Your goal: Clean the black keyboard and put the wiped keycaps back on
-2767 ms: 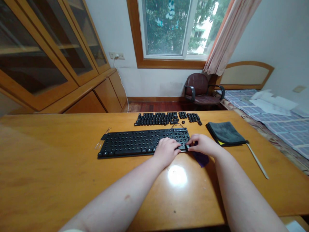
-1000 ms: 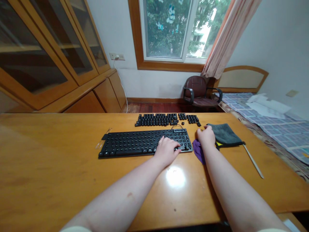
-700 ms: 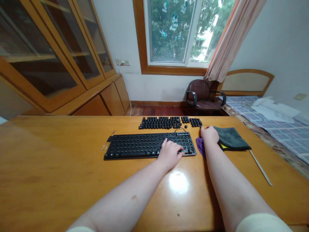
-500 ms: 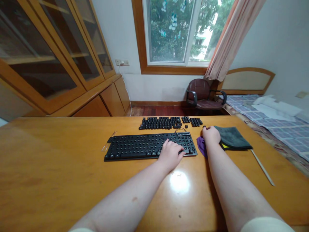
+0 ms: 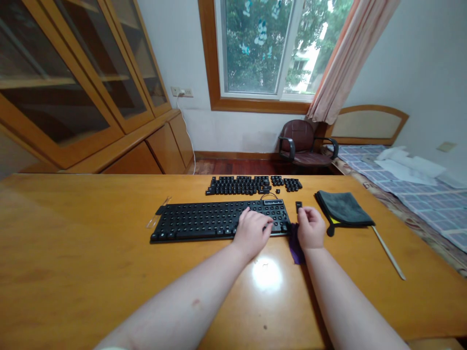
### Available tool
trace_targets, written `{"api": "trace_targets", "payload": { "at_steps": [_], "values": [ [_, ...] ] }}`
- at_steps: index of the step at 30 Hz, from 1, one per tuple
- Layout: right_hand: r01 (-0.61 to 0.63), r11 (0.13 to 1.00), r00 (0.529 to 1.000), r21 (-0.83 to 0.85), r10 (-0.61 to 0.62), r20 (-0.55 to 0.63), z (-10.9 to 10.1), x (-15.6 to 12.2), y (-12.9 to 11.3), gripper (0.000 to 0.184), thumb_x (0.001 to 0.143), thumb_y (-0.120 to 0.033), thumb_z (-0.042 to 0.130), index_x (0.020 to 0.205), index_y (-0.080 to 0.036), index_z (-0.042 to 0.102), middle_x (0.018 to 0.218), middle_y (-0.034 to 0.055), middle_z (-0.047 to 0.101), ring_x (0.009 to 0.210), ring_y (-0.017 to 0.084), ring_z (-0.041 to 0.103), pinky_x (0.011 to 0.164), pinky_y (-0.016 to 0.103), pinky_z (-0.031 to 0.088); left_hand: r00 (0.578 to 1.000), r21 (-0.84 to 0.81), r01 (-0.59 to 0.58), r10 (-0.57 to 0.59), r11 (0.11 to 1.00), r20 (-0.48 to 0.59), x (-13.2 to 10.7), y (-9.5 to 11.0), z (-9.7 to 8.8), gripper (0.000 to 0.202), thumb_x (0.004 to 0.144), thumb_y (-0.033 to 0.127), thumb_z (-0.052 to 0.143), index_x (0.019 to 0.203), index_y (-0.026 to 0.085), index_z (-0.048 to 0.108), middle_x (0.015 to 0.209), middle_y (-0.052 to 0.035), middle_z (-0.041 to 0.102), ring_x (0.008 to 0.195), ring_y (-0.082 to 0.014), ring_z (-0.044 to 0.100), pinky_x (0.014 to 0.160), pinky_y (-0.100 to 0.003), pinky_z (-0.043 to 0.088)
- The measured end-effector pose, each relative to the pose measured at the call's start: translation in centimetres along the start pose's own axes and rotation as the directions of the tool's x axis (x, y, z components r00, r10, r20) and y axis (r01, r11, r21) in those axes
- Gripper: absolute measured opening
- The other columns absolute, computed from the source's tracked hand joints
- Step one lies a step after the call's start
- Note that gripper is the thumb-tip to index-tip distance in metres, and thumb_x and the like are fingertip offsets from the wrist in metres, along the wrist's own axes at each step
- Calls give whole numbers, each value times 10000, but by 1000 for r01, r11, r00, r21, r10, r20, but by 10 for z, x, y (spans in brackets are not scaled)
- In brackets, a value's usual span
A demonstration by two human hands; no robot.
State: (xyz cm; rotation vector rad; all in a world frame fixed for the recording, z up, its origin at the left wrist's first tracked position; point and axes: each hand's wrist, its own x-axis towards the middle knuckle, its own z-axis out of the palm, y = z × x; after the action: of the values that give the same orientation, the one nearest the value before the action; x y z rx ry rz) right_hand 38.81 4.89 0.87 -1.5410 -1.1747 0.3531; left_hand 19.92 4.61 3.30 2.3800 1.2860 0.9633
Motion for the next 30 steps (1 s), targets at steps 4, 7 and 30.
{"api": "trace_targets", "payload": {
  "at_steps": [4, 7, 30],
  "values": [
    [156, 982, 921, 106, -183, 343, 6, -17, -27, 239, 820, -438, 490, 755, -210, 526, 680, 15, 543, 623, 161, 510, 604, 273, 415, 996, -3, 35, -35, 999, -82, 0, 0, -5, 210, 847, 273, 501, 1023, 242, 612, 1000, -16, 669, 985, -174, 557, 1071, -453, 245],
    [127, 975, 872, 185, -198, 447, 8, -20, -37, 241, 823, -425, 500, 720, -208, 509, 624, -8, 490, 570, 140, 459, 559, 262, 382, 995, -34, 3, -7, 999, -103, 0, -2, -7, 279, 858, 249, 478, 1126, 242, 556, 1076, -24, 647, 1034, -165, 551, 1070, -435, 270],
    [-126, 929, 773, 348, -128, 621, 9, -16, -42, 272, 834, -425, 506, 702, -188, 523, 525, -41, 434, 504, 106, 382, 498, 238, 299, 988, -418, -64, -2, 906, -157, 4, -16, -3, 160, 826, 270, 519, 913, 181, 620, 898, -55, 648, 859, -157, 590, 821, -313, 478]
  ]
}}
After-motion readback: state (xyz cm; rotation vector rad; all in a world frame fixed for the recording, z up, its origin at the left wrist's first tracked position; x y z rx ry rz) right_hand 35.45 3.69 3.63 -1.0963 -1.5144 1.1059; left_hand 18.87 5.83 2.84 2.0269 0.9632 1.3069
